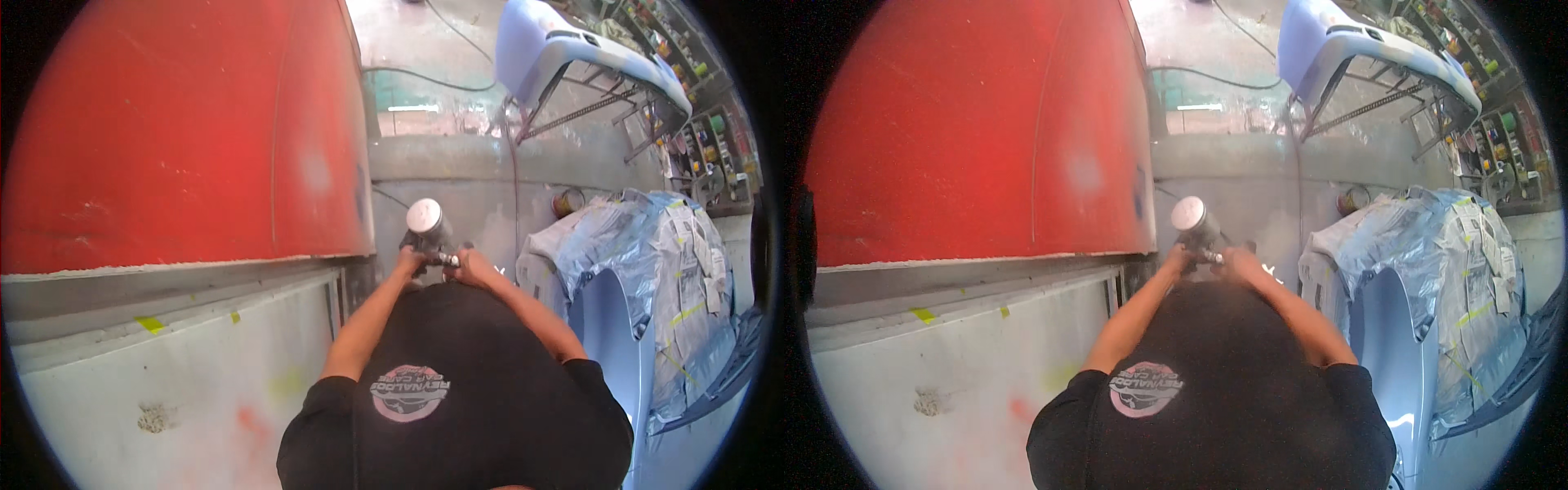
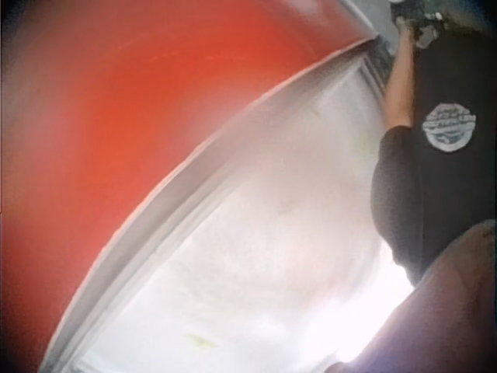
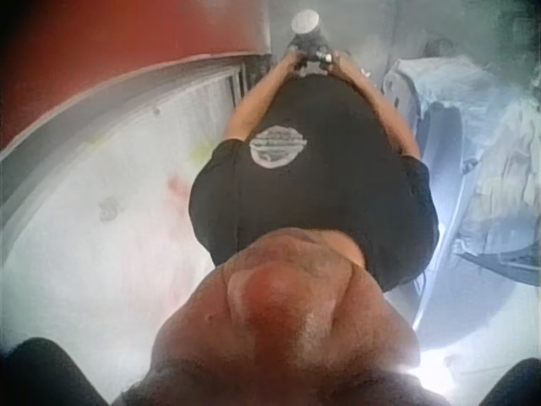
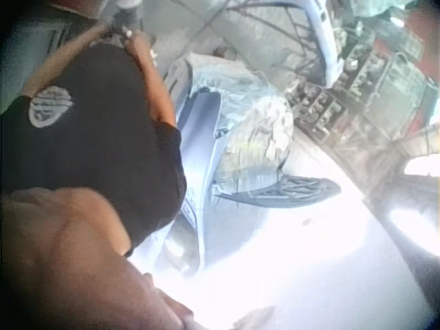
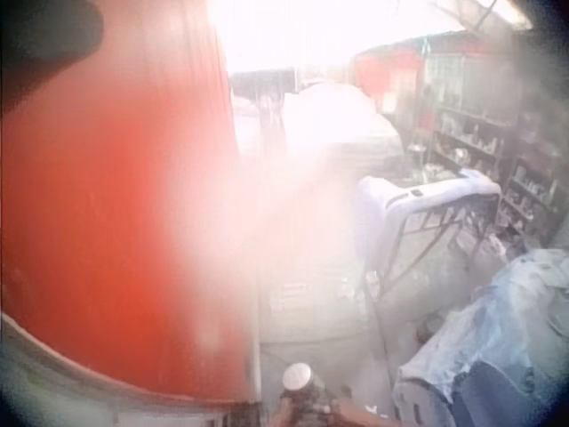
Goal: The person holds a car trim piece and applies paint to it using a spray gun, then moves the painted piece over to a ventilation vent.
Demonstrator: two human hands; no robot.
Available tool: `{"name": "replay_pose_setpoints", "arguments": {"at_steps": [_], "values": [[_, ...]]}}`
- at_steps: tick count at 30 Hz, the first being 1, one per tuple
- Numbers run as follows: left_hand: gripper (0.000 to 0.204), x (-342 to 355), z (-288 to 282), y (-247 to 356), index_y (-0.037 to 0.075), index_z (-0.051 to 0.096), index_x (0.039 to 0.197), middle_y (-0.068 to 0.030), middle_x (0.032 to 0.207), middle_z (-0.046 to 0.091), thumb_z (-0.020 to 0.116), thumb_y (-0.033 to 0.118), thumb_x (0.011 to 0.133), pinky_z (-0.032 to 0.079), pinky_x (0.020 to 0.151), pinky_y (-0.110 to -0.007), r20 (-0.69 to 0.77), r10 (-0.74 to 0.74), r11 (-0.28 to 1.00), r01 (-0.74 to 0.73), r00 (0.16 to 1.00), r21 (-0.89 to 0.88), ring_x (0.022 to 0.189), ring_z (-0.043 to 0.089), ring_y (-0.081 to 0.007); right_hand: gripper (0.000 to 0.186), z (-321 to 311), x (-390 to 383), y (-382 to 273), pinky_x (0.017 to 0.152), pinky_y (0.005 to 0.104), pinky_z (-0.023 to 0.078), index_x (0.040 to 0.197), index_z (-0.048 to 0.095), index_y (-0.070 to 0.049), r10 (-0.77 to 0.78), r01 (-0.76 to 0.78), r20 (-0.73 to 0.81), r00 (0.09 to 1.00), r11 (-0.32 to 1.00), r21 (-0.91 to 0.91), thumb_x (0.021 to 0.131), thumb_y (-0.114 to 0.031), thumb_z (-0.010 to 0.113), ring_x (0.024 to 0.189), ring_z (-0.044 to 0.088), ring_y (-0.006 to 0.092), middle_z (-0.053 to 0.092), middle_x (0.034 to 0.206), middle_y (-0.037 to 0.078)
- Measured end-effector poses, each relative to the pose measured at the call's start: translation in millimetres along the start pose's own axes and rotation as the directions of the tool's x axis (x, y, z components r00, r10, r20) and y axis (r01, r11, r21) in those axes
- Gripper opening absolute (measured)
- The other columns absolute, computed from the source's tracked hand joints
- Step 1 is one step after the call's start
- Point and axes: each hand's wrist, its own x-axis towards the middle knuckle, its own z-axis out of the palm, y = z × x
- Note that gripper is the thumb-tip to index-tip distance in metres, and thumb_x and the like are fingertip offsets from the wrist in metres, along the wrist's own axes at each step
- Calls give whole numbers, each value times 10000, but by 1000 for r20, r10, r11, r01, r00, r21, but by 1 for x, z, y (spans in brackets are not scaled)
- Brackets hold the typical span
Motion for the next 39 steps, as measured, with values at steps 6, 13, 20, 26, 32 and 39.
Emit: {"name": "replay_pose_setpoints", "arguments": {"at_steps": [6, 13, 20, 26, 32, 39], "values": [[500, -17, -1, 30, 1, 571, 1231, -94, 886, 671, 767, 269, 858, 503, 508, -341, 10, -1, 995, 2, 1000, -105, 598, 622, -198, 306, -13, 2, -7, 781, 486, 529, 1062, 724, -40, -77, 88, -86, 993, 987, 137, 871, -280, 737, 913, 695, 435, 719, 949, 249], [350, -40, 0, 65, -6, 645, 1070, -86, 828, 639, 670, 322, 950, 500, 565, -354, 61, 58, 997, -61, 996, 44, 650, 627, -197, 304, -17, 4, -5, 779, 484, 522, 1105, 713, -35, -83, 100, -100, 991, 979, 178, 905, -264, 710, 905, 694, 439, 717, 946, 256], [314, -56, 5, 60, -37, 644, 1077, -97, 941, 689, 704, 234, 930, 508, 702, -319, 70, 60, 998, -61, 996, 9, 805, 658, -177, 333, -25, 4, -11, 782, 492, 531, 1143, 723, -56, -35, 84, -302, 953, 985, 151, 892, -276, 721, 924, 689, 452, 711, 946, 270], [654, -83, 8, 84, -67, 541, 1307, -146, 1106, 683, 800, 316, 845, 519, 832, -333, 9, 5, 996, -5, 1000, 88, 967, 668, -210, 344, -25, 7, -10, 811, 501, 535, 1135, 730, -61, 6, 17, -166, 986, 991, 134, 884, -296, 732, 953, 685, 447, 714, 954, 263], [878, -68, 0, 57, -61, 399, 1460, -203, 1249, 631, 828, 347, 812, 512, 923, -352, -128, 174, 969, -147, 976, 197, 1092, 643, -248, 345, -16, 10, -5, 817, 496, 538, 1145, 726, -71, -22, 62, -229, 973, 983, 171, 891, -304, 719, 968, 682, 444, 716, 984, 257], [974, -69, -22, 62, 113, 234, 1612, -178, 1322, 600, 800, 339, 851, 519, 898, -344, 87, 55, 986, -68, 995, 149, 1095, 636, -216, 379, -16, 5, -13, 835, 492, 541, 1134, 731, -74, 15, -1, -121, 993, 993, 119, 882, -357, 725, 985, 686, 432, 716, 986, 264]]}}
